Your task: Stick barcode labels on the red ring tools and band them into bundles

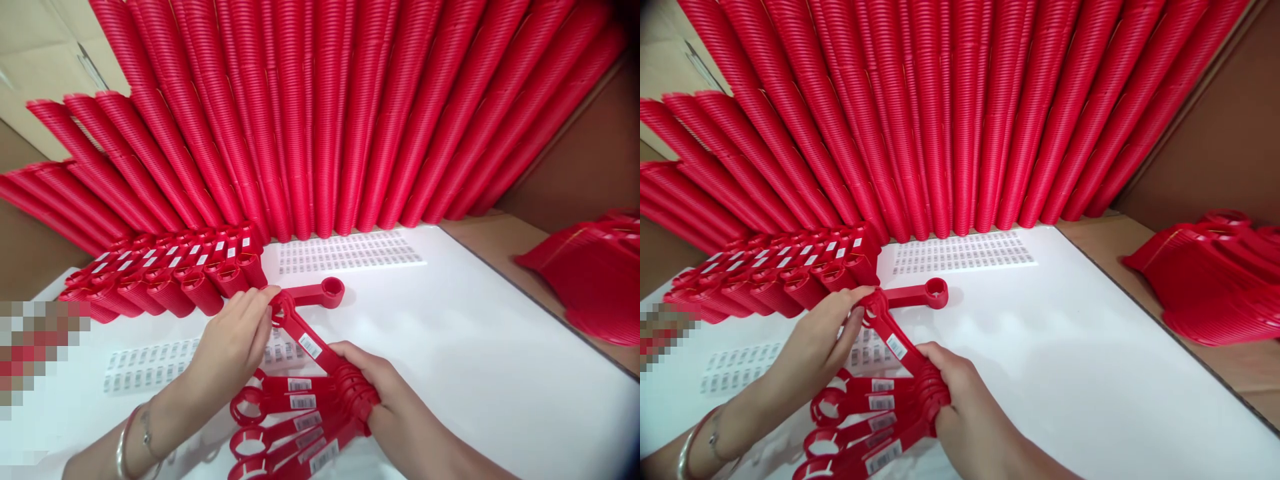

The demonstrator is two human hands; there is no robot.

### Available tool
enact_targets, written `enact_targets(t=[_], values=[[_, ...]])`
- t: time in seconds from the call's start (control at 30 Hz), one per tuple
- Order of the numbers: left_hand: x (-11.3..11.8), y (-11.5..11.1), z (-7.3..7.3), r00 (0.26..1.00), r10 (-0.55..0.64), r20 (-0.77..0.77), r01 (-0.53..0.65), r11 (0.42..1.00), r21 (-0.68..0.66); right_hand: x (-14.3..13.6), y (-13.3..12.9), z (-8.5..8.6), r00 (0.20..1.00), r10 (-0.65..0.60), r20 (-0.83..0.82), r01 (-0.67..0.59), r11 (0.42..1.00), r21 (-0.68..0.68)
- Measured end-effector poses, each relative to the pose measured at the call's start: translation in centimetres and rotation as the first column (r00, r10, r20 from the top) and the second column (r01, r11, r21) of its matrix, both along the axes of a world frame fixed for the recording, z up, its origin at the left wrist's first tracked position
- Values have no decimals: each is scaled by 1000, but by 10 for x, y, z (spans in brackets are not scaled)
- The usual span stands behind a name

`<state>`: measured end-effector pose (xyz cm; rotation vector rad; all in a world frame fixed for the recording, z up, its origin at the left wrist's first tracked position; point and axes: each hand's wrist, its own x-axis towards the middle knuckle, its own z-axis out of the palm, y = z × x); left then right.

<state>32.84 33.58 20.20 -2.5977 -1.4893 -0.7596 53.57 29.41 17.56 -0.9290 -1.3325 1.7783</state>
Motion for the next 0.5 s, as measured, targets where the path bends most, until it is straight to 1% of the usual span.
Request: enact_targets(t=[0.07, 0.1, 0.17, 0.2, 0.23, 0.3, 0.33, 0.4, 0.5], values=[[-3, -3, 0, 999, -4, 46, 6, 999, -47, 0, 1, 0, 1000, -21, -14, 21, 1000, -19], [-4, -5, -1, 999, -16, 39, 18, 998, -57, 0, 1, 0, 999, -29, -16, 28, 999, -30], [-6, -7, -1, 998, -61, -28, 58, 995, -83, 0, 1, -1, 1000, -28, -7, 27, 999, -44], [-7, -7, -2, 995, -75, -66, 67, 991, -116, 0, 1, -1, 1000, -22, 3, 22, 999, -43], [-8, -7, -3, 993, -73, -94, 57, 985, -165, 0, 1, -2, 1000, -18, 17, 18, 999, -37], [-11, -4, -7, 990, -27, -135, -10, 963, -270, -1, 1, -5, 999, -17, 48, 18, 1000, -13], [-12, -3, -9, 988, 1, -156, -49, 952, -301, -1, 1, -6, 998, -20, 66, 20, 1000, 1], [-15, 2, -14, 983, 22, -180, -79, 946, -315, -1, 2, -8, 995, -26, 95, 24, 1000, 18], [-16, 7, -21, 987, -27, -160, -21, 956, -291, -1, 3, -10, 993, -32, 115, 29, 999, 29]])
